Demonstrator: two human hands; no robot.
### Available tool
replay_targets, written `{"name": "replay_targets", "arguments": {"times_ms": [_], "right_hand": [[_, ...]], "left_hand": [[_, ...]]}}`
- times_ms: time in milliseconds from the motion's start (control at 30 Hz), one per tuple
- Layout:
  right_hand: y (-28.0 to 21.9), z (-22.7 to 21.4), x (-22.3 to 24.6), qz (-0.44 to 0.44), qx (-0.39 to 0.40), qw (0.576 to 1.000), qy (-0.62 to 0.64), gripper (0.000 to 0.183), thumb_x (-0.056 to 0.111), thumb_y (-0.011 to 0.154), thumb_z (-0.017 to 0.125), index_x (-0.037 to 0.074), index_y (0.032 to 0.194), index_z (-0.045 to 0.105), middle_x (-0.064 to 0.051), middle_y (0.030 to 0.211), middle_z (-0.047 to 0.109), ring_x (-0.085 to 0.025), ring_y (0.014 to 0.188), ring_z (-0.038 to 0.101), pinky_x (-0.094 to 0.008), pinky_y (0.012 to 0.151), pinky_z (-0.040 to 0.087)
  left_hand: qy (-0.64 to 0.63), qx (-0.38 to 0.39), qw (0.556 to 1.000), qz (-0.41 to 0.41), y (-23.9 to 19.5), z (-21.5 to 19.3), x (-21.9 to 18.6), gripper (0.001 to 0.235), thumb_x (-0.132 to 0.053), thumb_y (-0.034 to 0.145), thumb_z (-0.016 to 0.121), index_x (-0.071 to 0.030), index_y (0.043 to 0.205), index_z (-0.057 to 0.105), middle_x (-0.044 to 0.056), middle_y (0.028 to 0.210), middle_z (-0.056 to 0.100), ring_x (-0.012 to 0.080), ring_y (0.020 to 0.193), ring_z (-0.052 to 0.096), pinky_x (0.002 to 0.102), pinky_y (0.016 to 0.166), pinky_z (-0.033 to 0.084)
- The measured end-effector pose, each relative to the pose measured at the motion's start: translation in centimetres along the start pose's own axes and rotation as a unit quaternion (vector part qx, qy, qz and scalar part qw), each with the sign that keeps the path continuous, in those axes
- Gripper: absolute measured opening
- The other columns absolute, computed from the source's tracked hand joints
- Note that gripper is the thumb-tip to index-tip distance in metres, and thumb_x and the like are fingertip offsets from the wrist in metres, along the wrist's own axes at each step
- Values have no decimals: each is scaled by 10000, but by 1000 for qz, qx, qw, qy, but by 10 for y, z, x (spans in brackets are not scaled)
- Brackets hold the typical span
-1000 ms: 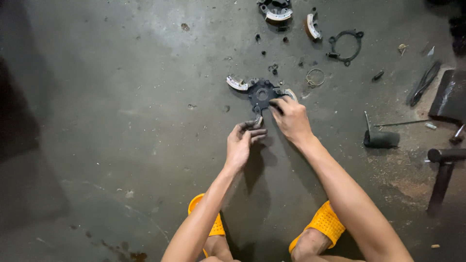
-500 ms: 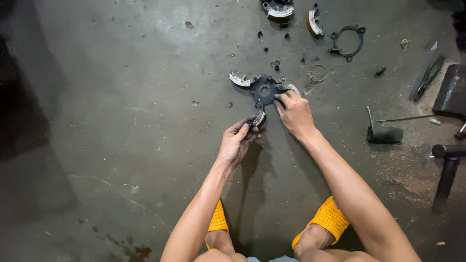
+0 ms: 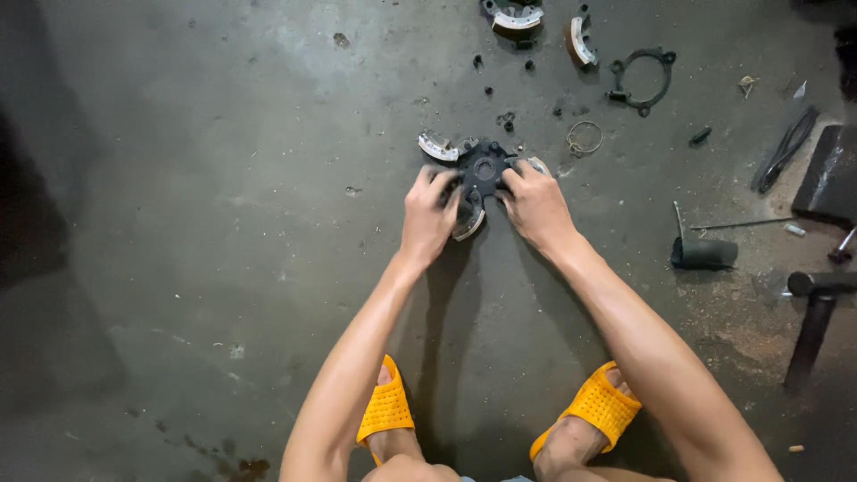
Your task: The person sits on the workshop floor assembling a motorcycle clutch assembly. They hammer a component against a metal block, fit friction pads onto a clutch hub, retrieve a part from a machine bench, and use pliers to press and secure parts into the hub.
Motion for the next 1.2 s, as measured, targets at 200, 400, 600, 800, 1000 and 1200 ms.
{"name": "replay_targets", "arguments": {"times_ms": [200,400,600,800,1000,1200], "right_hand": [[12,1,1,46,61,997,-14,226,144,793,801,103,903,608,-92,839,610,-346,821,706,-456,765,579],[-3,6,7,26,63,997,18,174,148,839,752,83,907,606,-124,866,638,-369,860,706,-466,856,562],[-29,23,21,-2,106,994,18,180,186,875,697,107,1007,603,-112,939,643,-356,915,704,-467,832,561],[-26,22,18,-5,114,993,25,232,147,876,721,96,1074,609,-136,1017,675,-368,997,712,-497,949,537],[-29,30,6,-24,116,992,52,301,71,844,693,71,1130,599,-194,1071,658,-402,1062,685,-498,917,558],[-33,17,10,-5,96,993,61,357,68,833,725,49,1167,600,-169,1067,656,-376,1066,680,-445,894,577]], "left_hand": [[230,66,961,141,24,30,2,55,-83,914,672,-42,951,673,117,916,553,333,893,648,408,715,593],[271,100,947,140,8,27,-1,34,-20,897,643,-22,929,635,142,916,561,341,898,645,397,750,576],[220,139,962,86,-16,18,12,190,-64,875,695,-35,1055,644,156,995,591,380,945,642,453,797,571],[121,19,990,-71,33,-12,22,287,-46,933,677,33,1180,553,202,1064,554,426,997,627,491,875,539],[185,119,974,52,57,15,2,463,43,768,717,-29,1206,587,170,1190,538,441,1079,565,513,957,496],[42,183,975,118,29,23,-4,539,47,822,661,-48,1348,596,226,1412,574,467,1254,579,554,1045,483]]}}
Point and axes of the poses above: each hand's wrist, its own y-axis towards the middle knuckle, its own z-axis out of the palm, x = y × z, the point moved 7 cm from there along y, towards the middle knuckle
